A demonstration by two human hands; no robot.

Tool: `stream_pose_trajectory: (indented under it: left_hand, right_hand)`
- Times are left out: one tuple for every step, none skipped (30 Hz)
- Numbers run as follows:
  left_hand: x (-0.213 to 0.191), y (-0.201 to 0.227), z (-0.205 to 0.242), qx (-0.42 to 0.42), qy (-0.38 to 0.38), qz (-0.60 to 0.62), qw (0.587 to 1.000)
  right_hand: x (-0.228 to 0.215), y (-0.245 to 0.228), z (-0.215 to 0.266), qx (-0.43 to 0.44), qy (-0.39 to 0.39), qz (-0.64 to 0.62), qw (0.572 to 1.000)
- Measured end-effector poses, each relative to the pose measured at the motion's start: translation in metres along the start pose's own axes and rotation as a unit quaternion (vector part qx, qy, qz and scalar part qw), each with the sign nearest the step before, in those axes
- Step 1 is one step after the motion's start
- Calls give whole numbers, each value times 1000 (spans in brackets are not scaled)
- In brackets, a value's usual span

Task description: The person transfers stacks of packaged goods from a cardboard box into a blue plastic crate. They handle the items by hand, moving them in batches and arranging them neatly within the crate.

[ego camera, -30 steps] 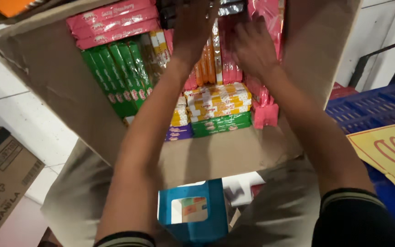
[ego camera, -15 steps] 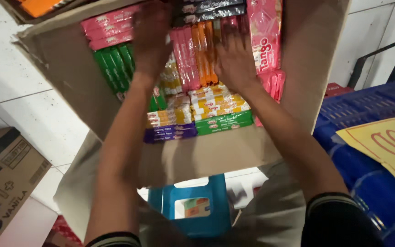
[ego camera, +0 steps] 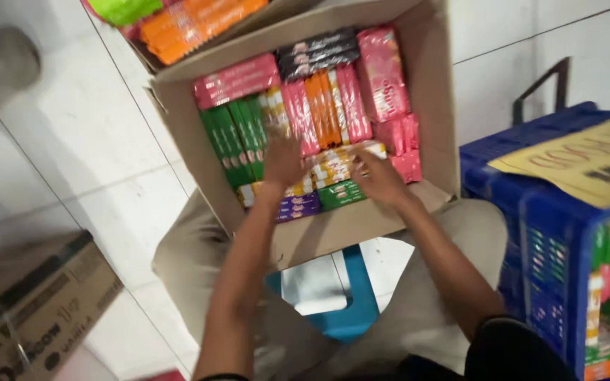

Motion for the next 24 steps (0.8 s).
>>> stream_pose_trajectory:
  left_hand:
    - [16,15,19,36,-51,15,998]
    - [33,32,37,75,-103,29,991]
    - [36,49,56,86,-88,19,992]
    - [45,65,76,74,-151,74,983]
    - [57,81,96,62,-213,127,967]
    - [52,91,114,70,-197,120,971]
    - [54,101,133,55,-249,162,953]
    - [58,115,155,46,-306,202,929]
    - [58,117,163,60,-296,195,933]
    - [63,120,178,76,-309,147,937]
    - [69,123,192,92,-320,99,938]
    - [69,122,191,102,-317,93,938]
    - [69,121,188,105,-305,77,943]
    - [68,120,183,114,-295,56,947]
    - [79,109,191,131,-294,44,946]
    - [85,99,183,136,-245,-29,960]
    - [89,92,173,140,-190,-99,967]
    - [83,96,180,166,-180,-116,963]
    - [77,96,184,159,-195,-112,961]
    - [70,88,184,145,-208,-111,961]
    - [65,91,180,164,-196,-129,958]
    - [64,91,182,144,-173,-138,964]
    - [63,91,181,125,-149,-147,970]
    - [61,92,182,137,-150,-158,966]
  right_hand:
    - [-1,-13,19,-24,10,-23,999]
    - [-1,-25,40,-46,23,-46,998]
    - [-4,-30,58,-54,42,-45,997]
    - [-7,-36,75,-82,54,-71,993]
    - [-9,-41,92,-111,65,-97,987]
    - [-16,-52,113,-123,80,-93,985]
    - [-25,-60,134,-134,122,-110,977]
    - [-33,-66,161,-140,166,-129,968]
    - [-38,-54,179,-144,183,-125,964]
    - [-46,-42,204,-183,281,-131,933]
    - [-53,-28,229,-221,376,-134,890]
    - [-61,-21,254,-219,387,-132,886]
    - [-71,-14,281,-219,442,-99,864]
    - [-79,-7,312,-212,502,-65,836]
    - [-81,1,334,-204,519,-63,828]
    - [-88,7,358,-202,560,-43,803]
    - [-96,14,384,-199,599,-23,775]
    - [-102,30,403,-189,624,-18,758]
    - [-108,45,423,-174,647,-4,742]
    - [-112,58,434,-163,668,6,726]
    - [-116,63,446,-156,689,6,708]
    - [-120,72,457,-110,700,1,706]
    - [-124,82,467,-64,709,-7,702]
    - [-135,93,472,-53,718,-10,694]
Point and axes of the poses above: each hand's wrist, its own z-axis away from the middle knuckle, its own x-axis out of the palm, y = z × x, the point moved 4 cm from there along -z, towards the middle knuckle, and after that the axes turned 9 degrees about -z, right-handed, at the moved point
